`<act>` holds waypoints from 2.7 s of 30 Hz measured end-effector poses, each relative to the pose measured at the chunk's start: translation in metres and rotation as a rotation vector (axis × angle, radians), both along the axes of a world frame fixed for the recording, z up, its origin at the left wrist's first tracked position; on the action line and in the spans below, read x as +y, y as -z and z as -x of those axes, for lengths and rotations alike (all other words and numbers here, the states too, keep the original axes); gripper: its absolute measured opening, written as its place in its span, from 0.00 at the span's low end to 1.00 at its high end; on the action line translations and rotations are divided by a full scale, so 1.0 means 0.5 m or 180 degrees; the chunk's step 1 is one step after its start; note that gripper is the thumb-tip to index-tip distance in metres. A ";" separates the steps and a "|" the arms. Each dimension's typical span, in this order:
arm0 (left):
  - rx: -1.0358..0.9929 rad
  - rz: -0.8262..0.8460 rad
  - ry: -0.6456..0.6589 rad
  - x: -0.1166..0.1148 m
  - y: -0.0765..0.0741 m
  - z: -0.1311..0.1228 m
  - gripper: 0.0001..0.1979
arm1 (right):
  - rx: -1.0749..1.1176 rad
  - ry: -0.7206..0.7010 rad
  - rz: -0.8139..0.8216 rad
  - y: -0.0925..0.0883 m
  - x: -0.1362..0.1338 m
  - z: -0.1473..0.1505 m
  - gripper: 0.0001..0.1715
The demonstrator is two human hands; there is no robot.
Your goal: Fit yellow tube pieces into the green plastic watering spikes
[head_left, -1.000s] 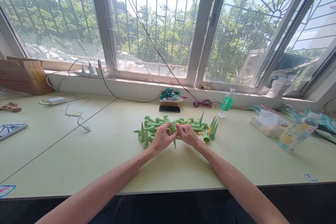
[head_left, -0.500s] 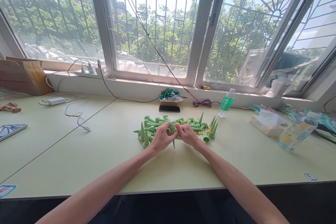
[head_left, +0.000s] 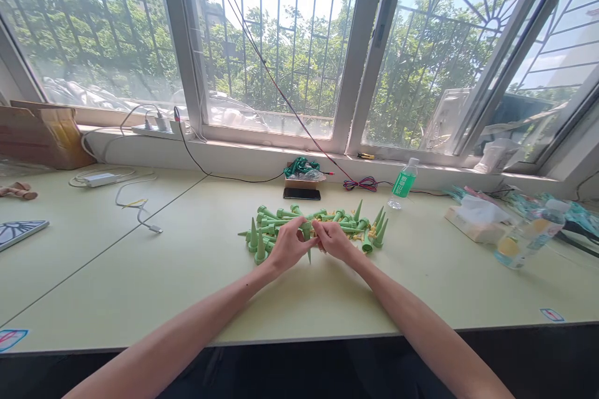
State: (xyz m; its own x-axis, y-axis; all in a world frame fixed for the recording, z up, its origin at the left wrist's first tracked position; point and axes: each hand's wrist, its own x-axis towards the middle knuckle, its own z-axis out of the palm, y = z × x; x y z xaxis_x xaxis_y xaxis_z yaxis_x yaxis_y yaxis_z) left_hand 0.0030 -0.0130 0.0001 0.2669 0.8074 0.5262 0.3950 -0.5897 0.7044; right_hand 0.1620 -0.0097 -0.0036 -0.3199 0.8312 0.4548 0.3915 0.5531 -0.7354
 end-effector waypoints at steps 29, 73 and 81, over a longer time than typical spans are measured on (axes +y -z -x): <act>0.0293 -0.0492 -0.0216 0.000 -0.002 0.008 0.09 | 0.0227 -0.0442 0.0272 0.000 -0.002 -0.003 0.28; 0.0196 -0.0761 -0.0399 -0.001 -0.009 0.009 0.12 | 0.0523 -0.0315 0.0543 0.000 -0.002 0.007 0.32; 0.0281 -0.0842 -0.0420 0.005 -0.002 0.009 0.11 | 0.0643 -0.0329 0.0626 -0.007 -0.004 0.008 0.32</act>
State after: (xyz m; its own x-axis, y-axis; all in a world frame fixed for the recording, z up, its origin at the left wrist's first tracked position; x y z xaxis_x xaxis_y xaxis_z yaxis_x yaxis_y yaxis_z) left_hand -0.0018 -0.0105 0.0013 0.2228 0.6761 0.7023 0.5331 -0.6876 0.4929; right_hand 0.1580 -0.0117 -0.0001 -0.3268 0.8774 0.3513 0.1754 0.4216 -0.8897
